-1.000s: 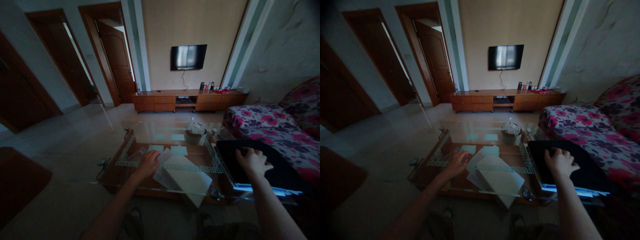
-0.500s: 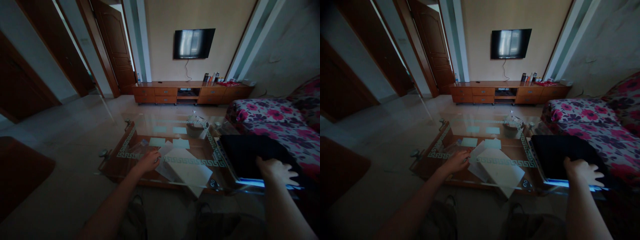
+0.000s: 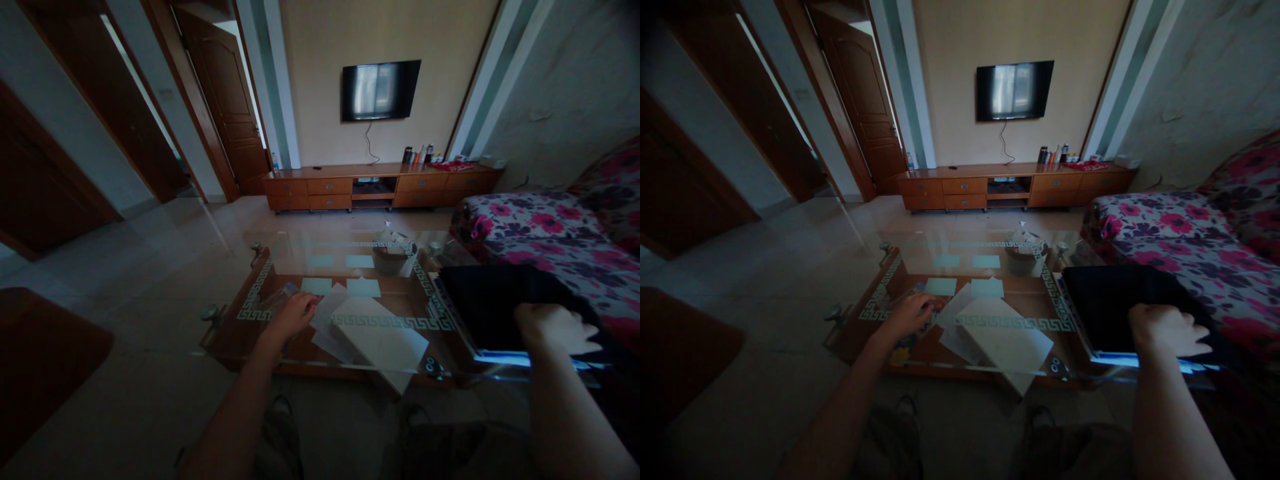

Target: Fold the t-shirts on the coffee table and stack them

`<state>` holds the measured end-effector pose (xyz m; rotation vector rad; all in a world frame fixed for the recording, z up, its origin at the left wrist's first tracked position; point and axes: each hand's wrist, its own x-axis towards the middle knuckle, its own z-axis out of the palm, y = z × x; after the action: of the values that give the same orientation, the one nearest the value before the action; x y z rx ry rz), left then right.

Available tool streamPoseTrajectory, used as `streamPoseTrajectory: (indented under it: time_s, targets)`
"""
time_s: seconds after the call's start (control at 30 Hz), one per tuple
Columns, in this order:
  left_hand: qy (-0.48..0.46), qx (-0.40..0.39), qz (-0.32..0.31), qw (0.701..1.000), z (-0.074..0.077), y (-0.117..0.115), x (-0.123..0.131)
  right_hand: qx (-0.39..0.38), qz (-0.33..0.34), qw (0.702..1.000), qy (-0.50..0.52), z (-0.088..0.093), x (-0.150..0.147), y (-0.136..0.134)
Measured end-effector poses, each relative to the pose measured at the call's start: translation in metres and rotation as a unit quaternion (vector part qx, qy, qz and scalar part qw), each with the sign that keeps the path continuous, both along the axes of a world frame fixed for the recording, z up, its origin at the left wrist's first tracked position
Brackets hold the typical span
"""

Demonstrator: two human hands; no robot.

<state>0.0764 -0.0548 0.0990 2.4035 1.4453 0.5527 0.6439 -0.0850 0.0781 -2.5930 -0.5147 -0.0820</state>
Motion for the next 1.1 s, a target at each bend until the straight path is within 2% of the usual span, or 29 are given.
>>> streamPoseTrajectory:
  time_s: [0.07, 0.13, 0.2, 0.27, 0.3, 0.37, 0.43, 0.5, 0.6, 0.7, 0.8, 0.9, 0.97, 1.0, 1.03, 1.1]
  targets:
    - [-0.016, 0.009, 0.013, 1.0, 0.007, 0.0, 0.0, 0.027, 0.012, 0.999, -0.031, 0.018, -0.016, 0.002]
    - [-0.046, 0.01, 0.008, 0.999, 0.014, -0.002, 0.006, 0.068, 0.068, 0.993, -0.068, 0.041, -0.042, 0.006]
    - [-0.092, 0.001, -0.011, 0.996, 0.021, -0.006, 0.019, 0.109, 0.253, 0.96, -0.056, 0.069, -0.077, 0.008]
    - [-0.15, -0.018, -0.031, 0.988, 0.03, -0.013, 0.037, 0.203, 0.385, 0.9, -0.017, 0.098, -0.118, 0.006]
    - [-0.181, -0.028, -0.042, 0.982, 0.034, -0.017, 0.046, 0.262, 0.431, 0.863, 0.006, 0.111, -0.138, 0.002]
    - [-0.238, -0.034, -0.066, 0.969, 0.042, -0.027, 0.066, 0.355, 0.505, 0.777, 0.123, 0.136, -0.176, -0.01]
    - [-0.282, -0.021, -0.086, 0.955, 0.048, -0.037, 0.081, 0.411, 0.53, 0.699, 0.248, 0.156, -0.208, -0.026]
    - [-0.31, -0.021, -0.092, 0.946, 0.05, -0.046, 0.092, 0.448, 0.533, 0.642, 0.32, 0.168, -0.23, -0.039]
    - [-0.316, -0.06, -0.078, 0.944, 0.045, -0.054, 0.101, 0.456, 0.536, 0.594, 0.39, 0.172, -0.25, -0.046]
    - [-0.31, -0.063, -0.035, 0.948, 0.033, -0.055, 0.107, 0.435, 0.537, 0.571, 0.443, 0.163, -0.263, -0.039]
    - [-0.299, -0.008, 0.02, 0.954, 0.02, -0.051, 0.11, 0.424, 0.531, 0.562, 0.472, 0.149, -0.276, -0.03]
    - [-0.258, 0.009, 0.006, 0.966, 0.014, -0.038, 0.101, 0.399, 0.535, 0.568, 0.482, 0.134, -0.282, -0.024]
    - [-0.256, 0.01, 0.014, 0.967, 0.018, -0.023, 0.084, 0.364, 0.554, 0.575, 0.48, 0.127, -0.277, -0.019]
    - [-0.277, 0.023, 0.05, 0.959, 0.023, -0.015, 0.072, 0.348, 0.564, 0.582, 0.47, 0.124, -0.272, -0.016]
    - [-0.315, 0.064, 0.119, 0.939, 0.03, -0.008, 0.058, 0.34, 0.572, 0.596, 0.45, 0.122, -0.263, -0.012]
    - [-0.378, 0.189, 0.272, 0.865, 0.048, 0.005, 0.025, 0.351, 0.57, 0.644, 0.369, 0.116, -0.237, -0.002]
